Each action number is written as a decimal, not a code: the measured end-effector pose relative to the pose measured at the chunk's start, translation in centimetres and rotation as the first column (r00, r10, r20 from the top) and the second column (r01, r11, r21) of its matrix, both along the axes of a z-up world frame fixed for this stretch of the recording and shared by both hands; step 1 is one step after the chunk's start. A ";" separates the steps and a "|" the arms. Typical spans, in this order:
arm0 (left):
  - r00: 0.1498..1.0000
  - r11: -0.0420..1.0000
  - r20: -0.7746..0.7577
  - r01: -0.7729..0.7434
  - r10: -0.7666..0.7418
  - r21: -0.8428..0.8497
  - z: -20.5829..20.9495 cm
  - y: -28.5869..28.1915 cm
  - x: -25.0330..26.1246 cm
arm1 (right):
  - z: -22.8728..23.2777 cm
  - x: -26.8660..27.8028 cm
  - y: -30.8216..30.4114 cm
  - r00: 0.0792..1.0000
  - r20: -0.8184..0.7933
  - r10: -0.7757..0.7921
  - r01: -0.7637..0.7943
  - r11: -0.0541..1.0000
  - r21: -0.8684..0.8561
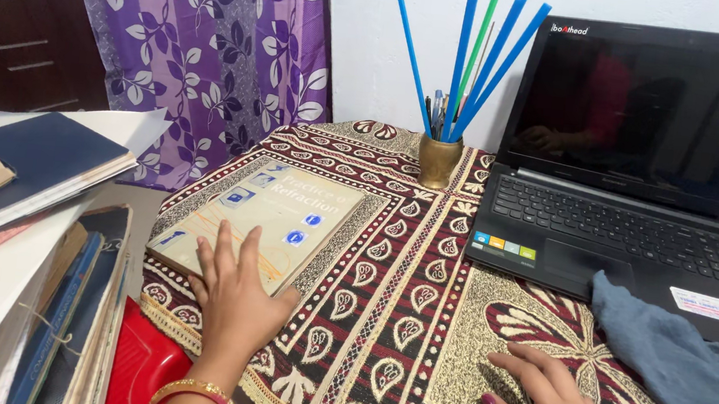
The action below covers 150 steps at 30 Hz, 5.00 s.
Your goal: The person wipes a blue folder, a laptop, a tablecloth, and several books with a gray cloth. The person cleans the surfaces by hand, moving items aside and wiping each object individually.
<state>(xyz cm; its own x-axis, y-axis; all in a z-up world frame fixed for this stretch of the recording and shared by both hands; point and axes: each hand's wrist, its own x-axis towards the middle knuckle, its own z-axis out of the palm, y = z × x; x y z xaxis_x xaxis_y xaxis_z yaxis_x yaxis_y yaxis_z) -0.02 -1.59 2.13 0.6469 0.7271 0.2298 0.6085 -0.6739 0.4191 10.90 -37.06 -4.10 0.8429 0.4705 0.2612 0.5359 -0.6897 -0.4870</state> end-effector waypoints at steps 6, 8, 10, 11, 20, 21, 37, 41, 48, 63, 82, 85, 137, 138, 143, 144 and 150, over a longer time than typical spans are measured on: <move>0.983 0.993 0.174 0.046 -0.064 0.106 -3.1 1.7 0.7 | -0.3 -0.1 -0.3 0.998 0.052 0.025 -0.024 1.000 -0.004; 0.983 0.990 0.171 0.037 -0.060 0.133 -3.4 2.0 0.9 | -0.3 0.0 -0.2 0.999 0.025 0.027 -0.027 1.000 -0.015; 0.979 0.993 0.201 0.021 -0.044 0.115 -3.4 1.9 0.8 | -0.3 0.0 -0.2 0.999 0.022 0.028 -0.027 0.999 -0.017; 0.973 0.996 0.230 0.010 -0.030 0.084 -3.3 1.8 0.7 | -0.4 0.0 -0.1 0.999 0.032 0.027 -0.027 1.000 -0.014; 1.000 0.999 0.018 -0.011 0.011 0.036 -1.6 0.5 0.9 | 0.2 -0.6 0.0 1.000 -0.006 -0.001 0.001 1.000 -0.011; 1.000 0.999 0.013 -0.017 0.016 0.036 -1.5 0.5 1.0 | 0.3 -0.6 0.0 1.000 -0.024 -0.011 0.010 1.000 -0.019; 0.998 0.994 0.061 0.021 -0.028 0.105 -2.8 0.8 0.6 | 1.5 -1.9 0.3 0.992 0.108 0.068 -0.082 0.988 0.129; 0.997 0.991 0.064 0.028 -0.037 0.128 -2.7 0.9 0.6 | 1.7 -2.0 0.4 0.990 0.127 0.069 -0.084 0.989 0.119; 0.994 0.986 0.091 0.043 -0.058 0.161 -2.8 0.8 0.6 | 1.9 -2.1 0.4 0.995 0.084 0.055 -0.066 0.988 0.140; 0.994 0.984 -0.102 0.065 -0.048 0.164 -1.9 -0.4 0.1 | 3.7 -2.4 -2.2 0.983 0.177 0.048 -0.089 0.968 0.233; 0.907 0.733 -0.122 0.400 -0.403 0.551 21.4 -4.2 -13.2 | 9.4 -7.7 -1.9 0.979 0.115 0.168 -0.197 0.924 0.327; 0.973 0.849 -0.230 0.146 -0.030 0.508 24.1 1.1 -16.6 | 11.3 -9.5 -0.8 0.981 0.086 0.175 -0.194 0.924 0.329; 0.675 0.828 0.483 0.494 -0.557 0.265 20.5 -15.1 -1.2 | 5.8 -3.3 -10.3 0.984 0.149 -0.094 0.032 0.928 0.370; 0.634 0.789 0.531 0.604 -0.562 0.113 17.7 -15.7 0.6 | 6.0 -3.2 -11.2 0.953 0.286 -0.098 -0.006 0.940 0.340; 0.911 0.870 0.284 0.384 -0.301 -0.310 4.2 -18.6 4.6 | 6.9 -2.3 -15.1 0.915 0.156 -0.372 0.345 0.922 0.177; 0.955 0.928 0.092 0.296 -0.282 -0.227 2.6 -18.8 4.7 | 6.9 -2.2 -15.6 0.899 0.131 -0.418 0.401 0.906 0.134; 0.891 0.949 0.327 0.277 -0.313 0.154 0.8 -20.3 6.0 | 6.7 -0.9 -16.1 0.825 0.294 -0.483 0.545 0.817 -0.189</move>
